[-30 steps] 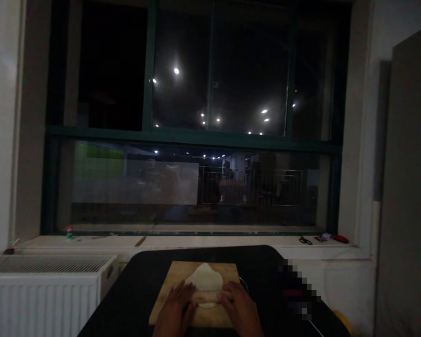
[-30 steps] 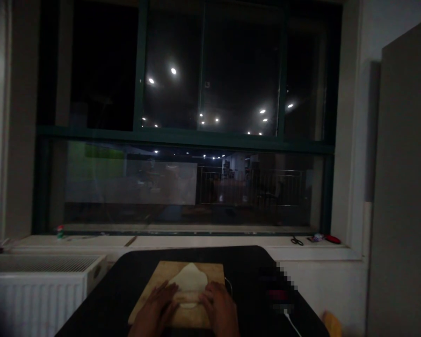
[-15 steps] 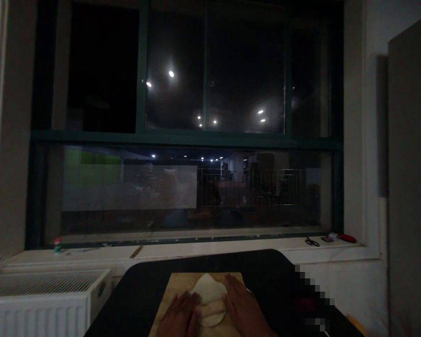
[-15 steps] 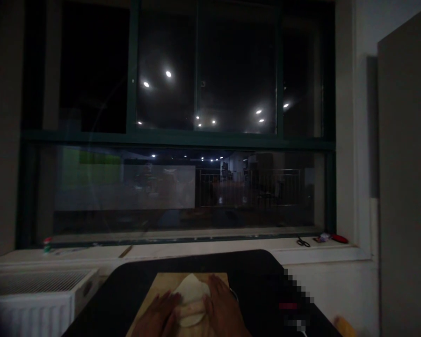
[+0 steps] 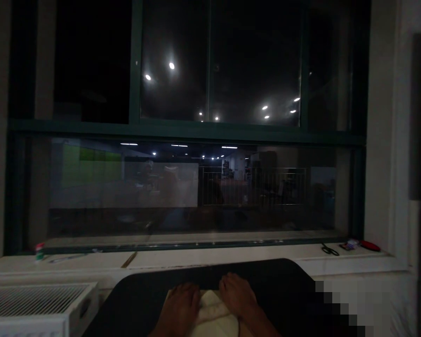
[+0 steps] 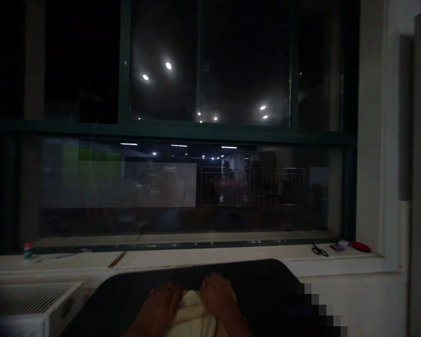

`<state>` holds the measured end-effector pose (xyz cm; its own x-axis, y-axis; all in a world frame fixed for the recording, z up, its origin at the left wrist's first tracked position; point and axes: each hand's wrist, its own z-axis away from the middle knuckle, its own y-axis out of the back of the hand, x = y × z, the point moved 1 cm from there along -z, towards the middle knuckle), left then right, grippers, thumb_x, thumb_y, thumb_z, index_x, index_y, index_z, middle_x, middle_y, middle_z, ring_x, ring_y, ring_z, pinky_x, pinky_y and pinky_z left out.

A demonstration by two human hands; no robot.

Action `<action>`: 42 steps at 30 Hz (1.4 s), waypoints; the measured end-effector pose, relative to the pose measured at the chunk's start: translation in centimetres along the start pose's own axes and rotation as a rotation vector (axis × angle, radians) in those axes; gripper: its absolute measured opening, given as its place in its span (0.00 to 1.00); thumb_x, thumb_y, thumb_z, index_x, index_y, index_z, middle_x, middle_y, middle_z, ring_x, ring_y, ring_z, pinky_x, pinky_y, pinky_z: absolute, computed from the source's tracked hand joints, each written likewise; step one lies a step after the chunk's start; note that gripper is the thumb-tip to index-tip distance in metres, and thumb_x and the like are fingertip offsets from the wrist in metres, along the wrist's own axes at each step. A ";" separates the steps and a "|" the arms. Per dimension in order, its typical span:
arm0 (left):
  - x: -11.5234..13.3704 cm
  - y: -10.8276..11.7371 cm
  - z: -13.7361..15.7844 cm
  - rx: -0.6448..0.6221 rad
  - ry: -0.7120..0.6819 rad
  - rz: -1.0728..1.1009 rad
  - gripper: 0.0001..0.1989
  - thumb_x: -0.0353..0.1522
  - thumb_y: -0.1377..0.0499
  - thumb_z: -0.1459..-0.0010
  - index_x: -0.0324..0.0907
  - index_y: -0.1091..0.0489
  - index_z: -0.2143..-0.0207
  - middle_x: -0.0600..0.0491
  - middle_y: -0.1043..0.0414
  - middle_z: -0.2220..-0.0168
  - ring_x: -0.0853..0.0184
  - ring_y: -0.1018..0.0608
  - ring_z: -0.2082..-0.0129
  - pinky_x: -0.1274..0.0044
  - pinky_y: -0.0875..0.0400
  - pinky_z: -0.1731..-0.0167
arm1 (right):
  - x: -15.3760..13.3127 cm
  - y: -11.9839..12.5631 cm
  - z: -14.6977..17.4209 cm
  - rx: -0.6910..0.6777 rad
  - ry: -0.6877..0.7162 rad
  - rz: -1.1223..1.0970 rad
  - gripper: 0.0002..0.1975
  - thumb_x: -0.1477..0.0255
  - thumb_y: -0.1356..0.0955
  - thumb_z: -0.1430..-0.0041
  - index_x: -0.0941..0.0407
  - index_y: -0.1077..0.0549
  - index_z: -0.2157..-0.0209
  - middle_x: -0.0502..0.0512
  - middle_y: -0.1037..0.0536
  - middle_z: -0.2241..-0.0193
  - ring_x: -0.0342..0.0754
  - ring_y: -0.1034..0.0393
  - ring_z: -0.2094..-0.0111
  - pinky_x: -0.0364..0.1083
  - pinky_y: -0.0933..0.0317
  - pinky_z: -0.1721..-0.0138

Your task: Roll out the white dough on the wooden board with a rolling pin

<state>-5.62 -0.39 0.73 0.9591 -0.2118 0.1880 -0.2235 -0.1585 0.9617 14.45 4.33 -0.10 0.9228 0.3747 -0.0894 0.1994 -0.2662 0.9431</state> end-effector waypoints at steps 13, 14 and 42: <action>-2.5 -0.1 -5.4 0.032 0.138 0.033 0.26 0.46 0.55 0.31 0.45 0.21 0.61 0.47 0.17 0.59 0.60 0.18 0.57 0.74 0.31 0.60 | 0.8 -0.9 -4.6 -0.061 -0.230 -0.040 0.13 0.68 0.35 0.36 0.58 0.20 0.60 0.65 0.17 0.59 0.56 0.21 0.56 0.48 0.32 0.58; -2.5 0.0 -5.5 0.044 0.137 0.036 0.25 0.45 0.55 0.31 0.45 0.21 0.61 0.48 0.17 0.59 0.59 0.18 0.57 0.73 0.31 0.60 | 0.7 -0.7 -4.6 -0.046 -0.245 -0.034 0.14 0.68 0.36 0.35 0.58 0.20 0.59 0.65 0.17 0.59 0.57 0.22 0.56 0.49 0.32 0.58; -0.2 -0.1 7.5 0.208 -0.053 0.170 0.28 0.43 0.61 0.28 0.44 0.32 0.38 0.52 0.32 0.36 0.58 0.40 0.31 0.64 0.43 0.32 | -4.4 3.2 11.3 0.136 -0.100 -0.051 0.23 0.69 0.45 0.28 0.58 0.28 0.42 0.63 0.26 0.41 0.57 0.34 0.39 0.61 0.47 0.37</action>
<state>-7.09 -7.58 -0.88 0.8956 -0.3015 0.3270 -0.4165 -0.3104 0.8545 14.73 -8.23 -0.30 0.9372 0.3027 -0.1733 0.2830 -0.3694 0.8851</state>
